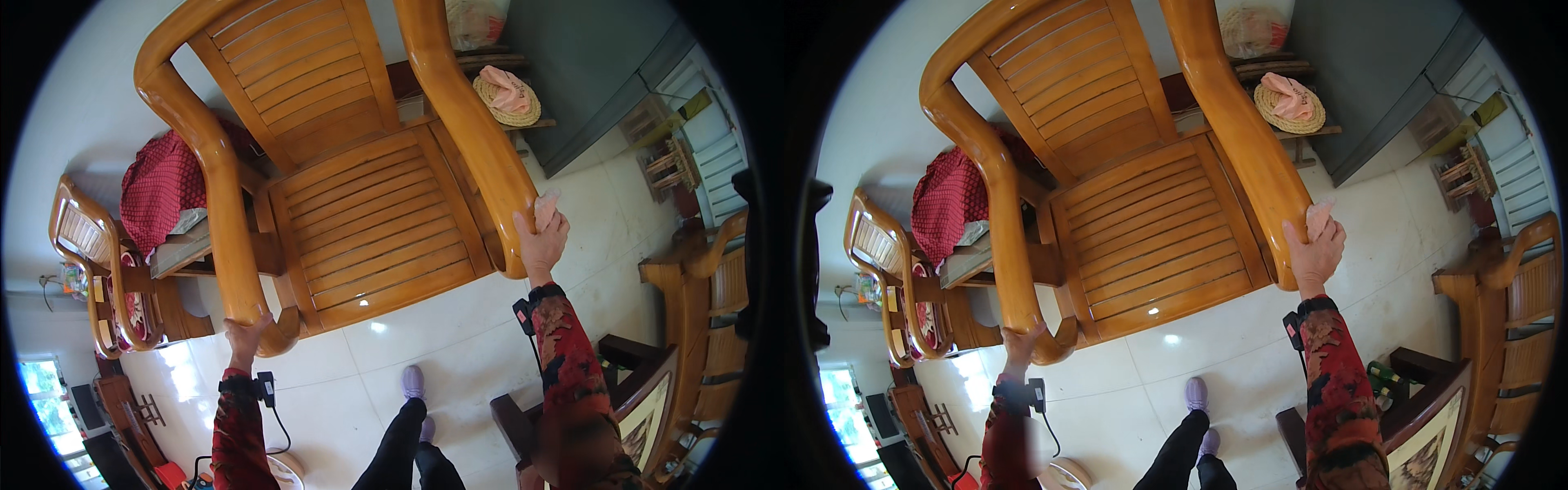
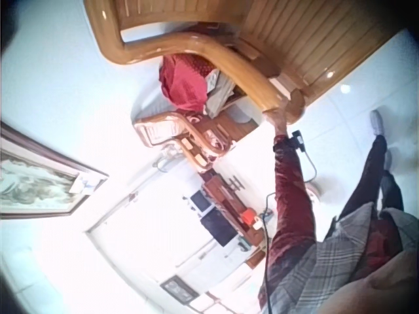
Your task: The person mops the tiled floor with a mop and bucket, then wipes a wooden chair with a cloth. The person moves around the living room, mopping under furniture and wiping the chair's seat and armrests.
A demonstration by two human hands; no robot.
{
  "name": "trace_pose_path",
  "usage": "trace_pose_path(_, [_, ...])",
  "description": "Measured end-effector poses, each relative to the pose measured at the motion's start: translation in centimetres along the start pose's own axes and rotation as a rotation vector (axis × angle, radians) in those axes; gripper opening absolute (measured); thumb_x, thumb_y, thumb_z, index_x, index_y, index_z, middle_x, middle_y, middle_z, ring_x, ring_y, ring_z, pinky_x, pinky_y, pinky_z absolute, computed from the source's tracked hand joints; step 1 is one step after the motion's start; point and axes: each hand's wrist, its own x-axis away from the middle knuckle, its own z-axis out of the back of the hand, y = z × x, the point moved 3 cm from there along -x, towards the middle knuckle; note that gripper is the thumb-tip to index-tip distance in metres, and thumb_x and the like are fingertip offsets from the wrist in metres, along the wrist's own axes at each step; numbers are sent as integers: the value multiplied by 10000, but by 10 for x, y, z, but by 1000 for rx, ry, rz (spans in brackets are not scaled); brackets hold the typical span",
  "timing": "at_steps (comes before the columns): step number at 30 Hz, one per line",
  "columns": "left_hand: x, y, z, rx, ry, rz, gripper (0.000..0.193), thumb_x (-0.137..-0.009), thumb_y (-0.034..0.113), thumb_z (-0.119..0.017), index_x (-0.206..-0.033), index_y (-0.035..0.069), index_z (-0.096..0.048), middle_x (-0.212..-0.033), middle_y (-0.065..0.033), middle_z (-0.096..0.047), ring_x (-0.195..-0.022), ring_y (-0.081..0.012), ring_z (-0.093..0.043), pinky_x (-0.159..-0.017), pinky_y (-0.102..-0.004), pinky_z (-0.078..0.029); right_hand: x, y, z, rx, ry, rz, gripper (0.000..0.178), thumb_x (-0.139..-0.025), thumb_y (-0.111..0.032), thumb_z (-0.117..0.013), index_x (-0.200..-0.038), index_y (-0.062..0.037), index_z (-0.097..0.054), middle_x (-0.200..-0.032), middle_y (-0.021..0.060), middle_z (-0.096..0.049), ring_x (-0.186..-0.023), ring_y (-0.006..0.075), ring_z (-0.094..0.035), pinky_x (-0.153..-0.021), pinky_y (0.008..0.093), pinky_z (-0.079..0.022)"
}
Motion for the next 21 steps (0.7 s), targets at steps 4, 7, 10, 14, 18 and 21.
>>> trace_pose_path(4, [-30, 19, 0, -6, 32, -63, 950, -546, 419, -923, -1135, -120, -408, -1095, -251, -607, -972, -337, -655, -787, -392, -562, -19, -22, -21, 3, 26, 37, 822, -708, -581, -748, -1285, -52, -494, -1308, 163, -468, -1145, 375, -507, -949, 472, -440])
trace_pose_path(7, [-45, 20, -9, -292, 98, 1, 1052, -536, 549, -884, -1189, -105, -382, -1157, -265, -559, -1066, -386, -594, -885, -446, -510, -37, -32, -34, 3, 55, 65, 819, -707, -573, -755, -1279, -46, -498, -1292, 171, -481, -1136, 381, -511, -949, 476, -438])
trace_pose_path(10, [-56, 20, -18, -292, 60, 68, 1129, -524, 607, -866, -1240, -93, -345, -1228, -282, -495, -1168, -418, -513, -961, -472, -455, -52, -40, -42, -27, 40, 79, 805, -708, -527, -774, -1300, -58, -493, -1288, 181, -485, -1145, 388, -506, -953, 474, -442])
trace_pose_path(14, [-58, 36, -12, -293, 2, 143, 1149, -529, 613, -858, -1255, -96, -320, -1289, -287, -443, -1218, -413, -463, -1005, -475, -416, -61, -57, -37, -104, 3, 60, 792, -721, -495, -775, -1325, -83, -470, -1281, 177, -480, -1153, 393, -497, -959, 473, -442])
trace_pose_path(18, [-62, 46, -2, -244, -43, 113, 1137, -532, 606, -857, -1246, -83, -303, -1255, -279, -460, -1197, -402, -478, -1005, -459, -415, -61, -63, -32, -11, -75, 13, 862, -742, -468, -767, -1406, -58, -400, -1307, 207, -449, -1166, 405, -494, -991, 466, -424])
trace_pose_path(21, [-62, 53, -2, -241, -44, 137, 1110, -535, 607, -858, -1238, -62, -317, -1277, -282, -434, -1220, -389, -455, -1022, -448, -400, -60, -64, -37, -52, -33, 43, 869, -746, -473, -762, -1419, -67, -393, -1305, 200, -449, -1179, 402, -485, -999, 465, -420])
